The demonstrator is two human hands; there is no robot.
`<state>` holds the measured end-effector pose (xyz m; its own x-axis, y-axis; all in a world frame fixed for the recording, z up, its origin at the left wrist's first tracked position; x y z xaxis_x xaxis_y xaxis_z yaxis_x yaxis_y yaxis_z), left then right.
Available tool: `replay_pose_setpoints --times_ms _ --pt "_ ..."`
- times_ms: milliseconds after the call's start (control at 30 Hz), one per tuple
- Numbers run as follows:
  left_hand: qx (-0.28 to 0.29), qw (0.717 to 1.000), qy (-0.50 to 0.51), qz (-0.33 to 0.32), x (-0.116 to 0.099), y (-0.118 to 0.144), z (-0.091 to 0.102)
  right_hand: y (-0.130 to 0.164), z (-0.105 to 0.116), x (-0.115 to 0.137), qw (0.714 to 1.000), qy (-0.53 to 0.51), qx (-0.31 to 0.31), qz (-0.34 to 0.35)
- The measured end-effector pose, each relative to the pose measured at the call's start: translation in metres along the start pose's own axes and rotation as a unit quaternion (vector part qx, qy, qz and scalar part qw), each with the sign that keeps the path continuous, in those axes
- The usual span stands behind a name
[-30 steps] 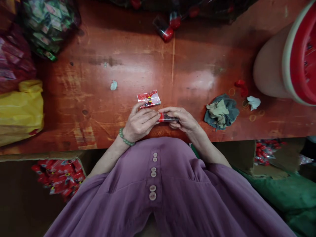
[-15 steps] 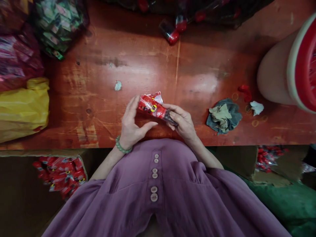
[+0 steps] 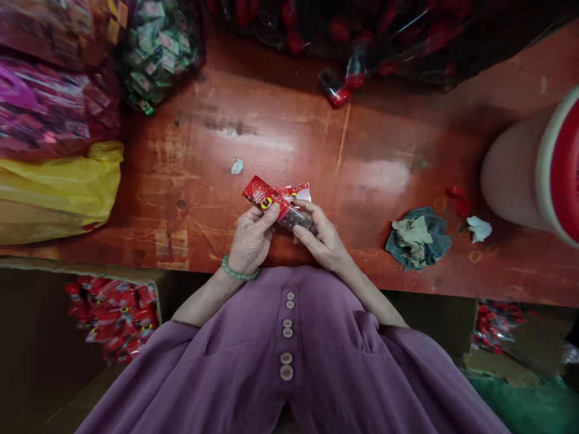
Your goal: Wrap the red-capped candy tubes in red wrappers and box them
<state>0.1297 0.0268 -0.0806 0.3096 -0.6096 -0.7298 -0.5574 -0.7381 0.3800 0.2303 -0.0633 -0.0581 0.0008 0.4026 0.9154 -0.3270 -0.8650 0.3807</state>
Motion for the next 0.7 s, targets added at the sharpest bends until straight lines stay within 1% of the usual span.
replay_pose_setpoints --times_ms 67,133,300,367,533,633,700 --pt "-0.019 1.0 -0.004 -0.013 0.0 -0.001 0.003 0.001 0.001 -0.002 1.0 -0.02 0.003 -0.01" --pt "-0.027 0.999 -0.016 -0.017 0.001 -0.002 0.003 0.002 0.002 -0.002 1.0 -0.019 -0.015 -0.009" --pt "-0.019 0.998 -0.039 -0.038 0.003 -0.004 -0.002 0.001 0.001 0.002 0.998 0.006 -0.062 0.02" --pt "-0.014 0.999 -0.037 -0.038 0.002 -0.006 -0.004 -0.002 -0.001 0.001 0.997 -0.005 -0.075 0.026" --pt "-0.001 0.999 -0.039 -0.024 -0.002 -0.009 -0.005 -0.01 -0.006 -0.005 0.996 -0.071 -0.054 0.012" --pt "0.01 0.998 -0.04 -0.042 -0.005 -0.008 -0.002 -0.011 -0.006 -0.004 0.996 -0.057 -0.059 0.02" --pt "-0.004 0.997 -0.036 -0.063 -0.005 -0.008 0.002 -0.012 -0.006 -0.002 0.997 -0.021 -0.066 0.039"
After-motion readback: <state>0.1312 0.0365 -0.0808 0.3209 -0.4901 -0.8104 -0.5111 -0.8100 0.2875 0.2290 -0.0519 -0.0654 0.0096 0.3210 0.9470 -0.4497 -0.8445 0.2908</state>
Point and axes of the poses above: each hand's wrist, its own y-axis away from the middle knuckle, its own z-axis out of the back of the hand, x = y × z, the point moved 5 cm from there along -y, towards the middle knuckle, and after that the axes turned 9 degrees about -z, right-handed, at the moved point
